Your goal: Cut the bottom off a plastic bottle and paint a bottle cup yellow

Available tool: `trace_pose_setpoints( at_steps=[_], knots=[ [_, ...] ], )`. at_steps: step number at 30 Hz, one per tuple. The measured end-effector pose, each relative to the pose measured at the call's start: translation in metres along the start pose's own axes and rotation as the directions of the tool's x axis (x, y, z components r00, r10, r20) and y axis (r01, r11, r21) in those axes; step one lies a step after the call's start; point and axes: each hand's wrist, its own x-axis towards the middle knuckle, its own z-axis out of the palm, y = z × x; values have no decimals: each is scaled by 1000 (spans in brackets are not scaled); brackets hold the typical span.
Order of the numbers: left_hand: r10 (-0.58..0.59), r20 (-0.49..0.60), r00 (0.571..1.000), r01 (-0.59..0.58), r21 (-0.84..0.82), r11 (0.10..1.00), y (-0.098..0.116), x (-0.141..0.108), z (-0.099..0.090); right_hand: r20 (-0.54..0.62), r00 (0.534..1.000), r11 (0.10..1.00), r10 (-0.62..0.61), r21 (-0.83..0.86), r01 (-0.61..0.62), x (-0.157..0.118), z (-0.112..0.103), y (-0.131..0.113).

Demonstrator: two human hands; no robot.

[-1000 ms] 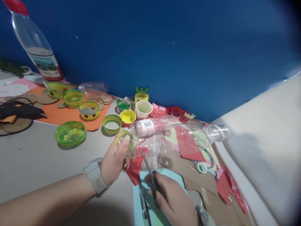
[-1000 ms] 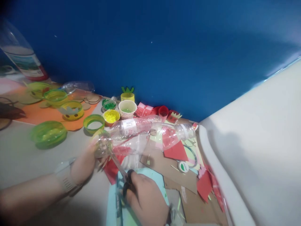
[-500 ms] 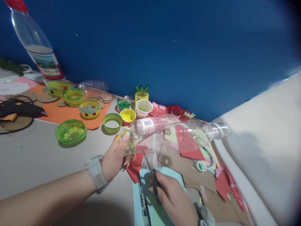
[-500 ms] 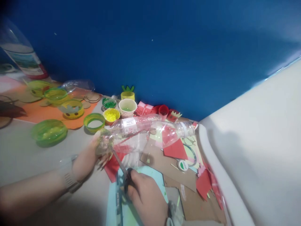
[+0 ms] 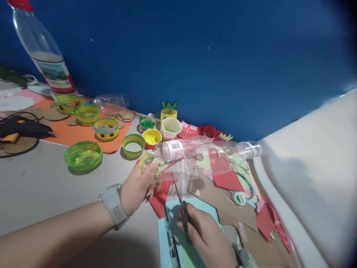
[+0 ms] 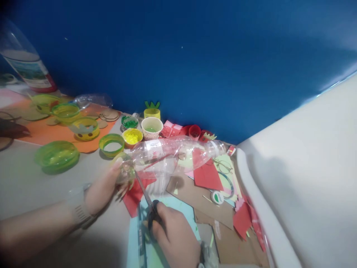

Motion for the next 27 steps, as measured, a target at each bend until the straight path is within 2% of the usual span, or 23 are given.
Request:
trace_pose_setpoints(
  at_steps=[5,9,19,27],
  knots=[
    [68,27,997,-71,128,989,3,-1,-1,4,1000,999,28,-38,-28,1,-1,-4],
    [71,38,997,-76,170,982,4,-2,-1,-24,1000,998,12,-59,-14,1,-1,-3],
    [39,5,999,-39,122,992,9,0,2,-34,998,989,54,-135,-59,0,-9,-5],
    [47,20,999,-49,129,990,12,0,2,-20,998,996,52,-78,-53,0,-3,-6]
  ],
)
